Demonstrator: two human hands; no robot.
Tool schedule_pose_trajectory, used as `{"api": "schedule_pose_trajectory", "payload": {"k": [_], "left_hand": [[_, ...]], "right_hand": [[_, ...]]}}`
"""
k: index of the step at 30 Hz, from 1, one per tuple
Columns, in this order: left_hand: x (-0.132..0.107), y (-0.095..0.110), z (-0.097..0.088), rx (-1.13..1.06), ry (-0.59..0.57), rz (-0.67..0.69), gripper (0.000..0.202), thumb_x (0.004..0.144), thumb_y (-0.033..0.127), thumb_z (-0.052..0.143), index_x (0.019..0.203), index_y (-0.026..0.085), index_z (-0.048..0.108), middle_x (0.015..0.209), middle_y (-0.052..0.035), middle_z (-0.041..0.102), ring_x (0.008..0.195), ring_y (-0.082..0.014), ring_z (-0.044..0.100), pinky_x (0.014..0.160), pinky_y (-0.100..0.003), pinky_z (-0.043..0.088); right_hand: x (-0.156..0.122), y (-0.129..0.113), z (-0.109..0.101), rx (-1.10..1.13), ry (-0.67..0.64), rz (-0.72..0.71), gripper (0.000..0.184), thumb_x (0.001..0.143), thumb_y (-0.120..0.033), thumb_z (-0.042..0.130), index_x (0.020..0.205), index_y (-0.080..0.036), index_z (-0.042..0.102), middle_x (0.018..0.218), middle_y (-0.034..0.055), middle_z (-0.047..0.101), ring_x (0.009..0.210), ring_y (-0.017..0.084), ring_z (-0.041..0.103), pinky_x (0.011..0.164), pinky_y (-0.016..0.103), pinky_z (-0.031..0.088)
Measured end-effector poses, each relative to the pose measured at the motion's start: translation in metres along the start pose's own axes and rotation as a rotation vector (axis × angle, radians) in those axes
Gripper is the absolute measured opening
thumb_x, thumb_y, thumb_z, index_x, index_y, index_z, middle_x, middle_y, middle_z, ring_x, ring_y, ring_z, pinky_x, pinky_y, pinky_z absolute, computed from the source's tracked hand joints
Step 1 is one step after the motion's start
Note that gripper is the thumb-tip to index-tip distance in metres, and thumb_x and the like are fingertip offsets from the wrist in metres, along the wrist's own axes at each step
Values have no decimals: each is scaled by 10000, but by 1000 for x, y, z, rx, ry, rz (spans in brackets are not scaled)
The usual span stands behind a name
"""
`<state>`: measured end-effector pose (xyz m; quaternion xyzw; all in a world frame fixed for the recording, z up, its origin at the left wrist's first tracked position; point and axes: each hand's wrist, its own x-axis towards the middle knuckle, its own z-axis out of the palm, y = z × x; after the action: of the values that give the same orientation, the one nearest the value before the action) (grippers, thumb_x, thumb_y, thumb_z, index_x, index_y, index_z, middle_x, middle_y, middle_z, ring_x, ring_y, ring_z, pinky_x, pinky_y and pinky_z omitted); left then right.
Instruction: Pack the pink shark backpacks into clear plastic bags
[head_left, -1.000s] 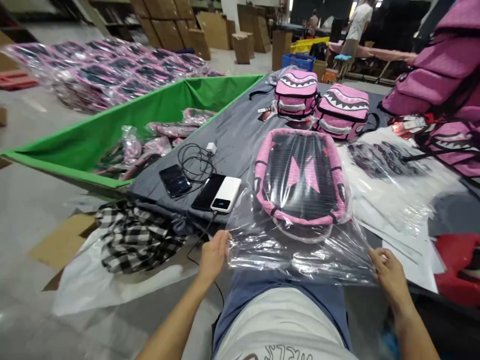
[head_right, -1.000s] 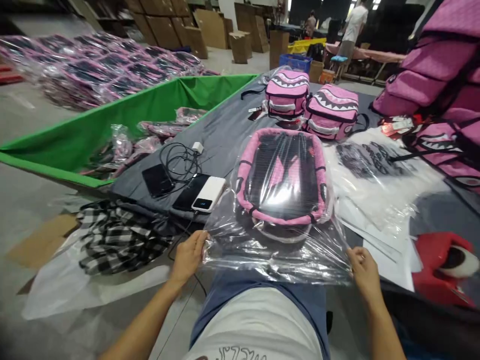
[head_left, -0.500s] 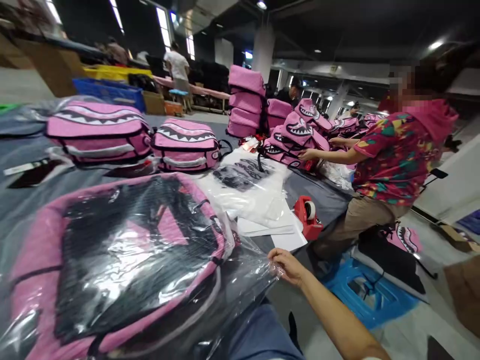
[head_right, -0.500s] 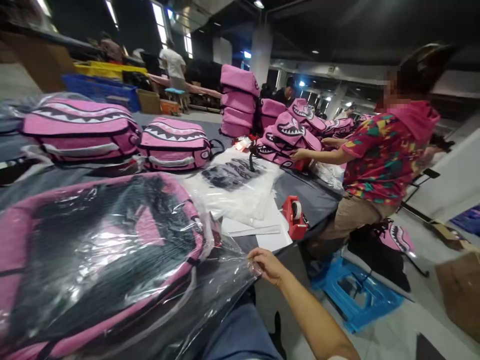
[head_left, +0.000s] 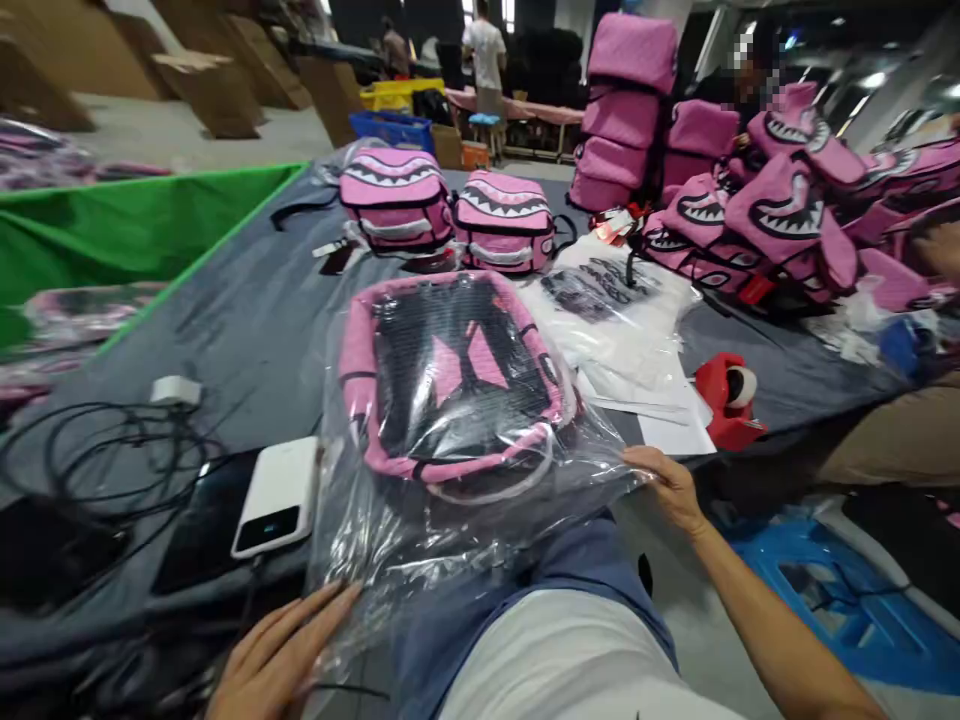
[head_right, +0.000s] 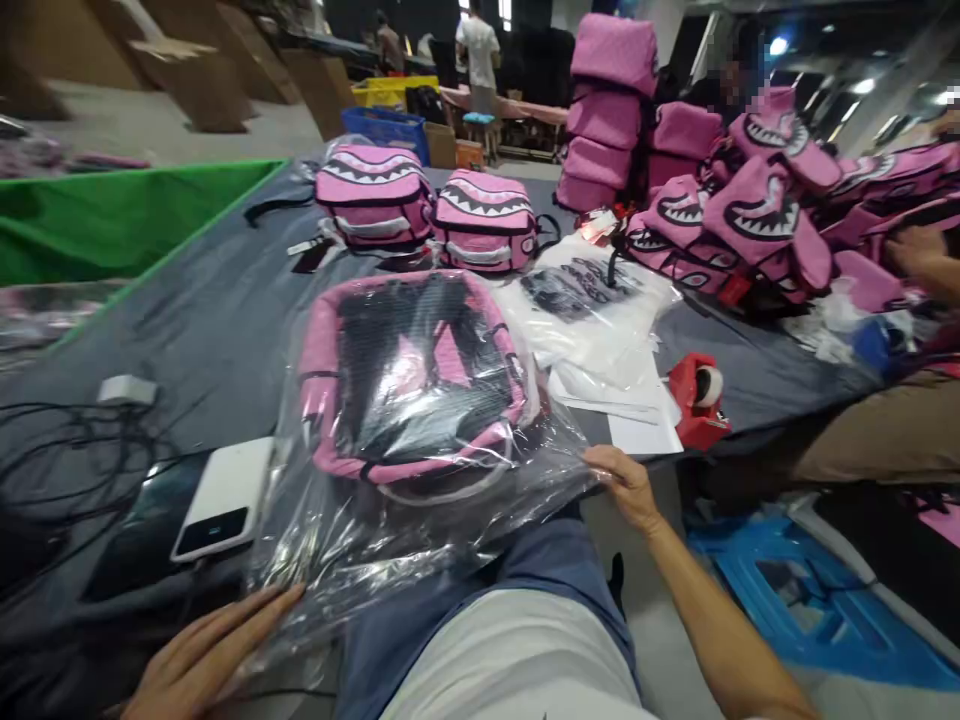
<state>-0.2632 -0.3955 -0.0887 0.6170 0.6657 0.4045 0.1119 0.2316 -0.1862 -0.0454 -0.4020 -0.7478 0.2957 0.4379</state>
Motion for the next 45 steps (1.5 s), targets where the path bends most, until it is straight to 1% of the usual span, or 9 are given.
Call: {"api": "schedule_pose_trajectory", "payload": {"k": [4, 9, 13, 16, 19, 22, 28, 36, 45], "left_hand": [[11, -5, 2, -155, 51, -312, 499, 932, 643, 460, 1106, 300, 778, 1142, -16, 785, 1120, -256, 710, 1084, -385, 536], [30, 25, 18, -298, 282, -378, 530, 911, 663, 496, 973, 221, 782, 1097, -76, 777, 1114, -274, 698, 1079, -391, 522], [58, 41, 35, -365, 579, -529, 493, 848, 619, 582, 906, 161, 755, 724, -41, 721, 656, -198, 664, 666, -316, 571], [81, 35, 42, -385, 573, -602, 515, 801, 635, 591, 893, 152, 745, 522, 24, 570, 483, -156, 525, 511, -280, 464], [94, 32, 44, -180, 554, -574, 537, 821, 646, 555, 942, 157, 740, 591, -7, 616, 537, -192, 557, 582, -331, 486], [102, 53, 51, 242, 627, -254, 482, 933, 555, 516, 1123, 154, 703, 975, -133, 739, 907, -287, 660, 901, -458, 476], [126, 133, 92, 387, 187, 441, 316, 974, 462, 588, 1122, 187, 636, 1081, -107, 715, 1085, -270, 623, 1128, -491, 283], [133, 151, 98, 295, 13, 266, 240, 935, 404, 644, 827, 210, 554, 1052, -94, 675, 1046, -270, 569, 954, -425, 354], [143, 153, 84, 77, -115, 164, 258, 1004, 372, 471, 860, 230, 631, 1035, -55, 731, 1019, -239, 613, 984, -443, 335]], "right_hand": [[11, 3, 2, 93, 89, 123, 425, 938, -616, 607, 917, -244, 811, 914, 86, 784, 904, 256, 721, 886, 414, 572], [34, 6, 37, 167, 440, 165, 522, 923, -661, 576, 708, -199, 691, 787, 55, 699, 755, 191, 645, 692, 308, 520], [58, 9, 61, 197, 540, 319, 518, 874, -700, 594, 820, -188, 655, 513, -74, 421, 459, 103, 378, 457, 232, 316], [69, 15, 67, 185, 471, 382, 552, 813, -742, 617, 868, -192, 635, 482, -96, 374, 425, 102, 324, 422, 245, 250], [70, 22, 66, 161, 400, 411, 536, 822, -738, 601, 891, -206, 613, 473, -99, 364, 416, 111, 326, 417, 259, 234], [67, 25, 65, 183, 389, 409, 510, 851, -723, 578, 908, -216, 588, 479, -109, 336, 414, 108, 318, 416, 258, 224], [67, 18, 63, 257, 423, 400, 492, 851, -705, 597, 921, -219, 567, 479, -116, 353, 407, 99, 322, 414, 244, 242], [63, 15, 63, 274, 425, 378, 465, 874, -687, 576, 922, -224, 580, 481, -107, 377, 409, 108, 368, 412, 245, 272], [64, 18, 67, 240, 447, 336, 485, 895, -712, 532, 919, -230, 577, 478, -105, 381, 411, 115, 374, 437, 253, 317]]}}
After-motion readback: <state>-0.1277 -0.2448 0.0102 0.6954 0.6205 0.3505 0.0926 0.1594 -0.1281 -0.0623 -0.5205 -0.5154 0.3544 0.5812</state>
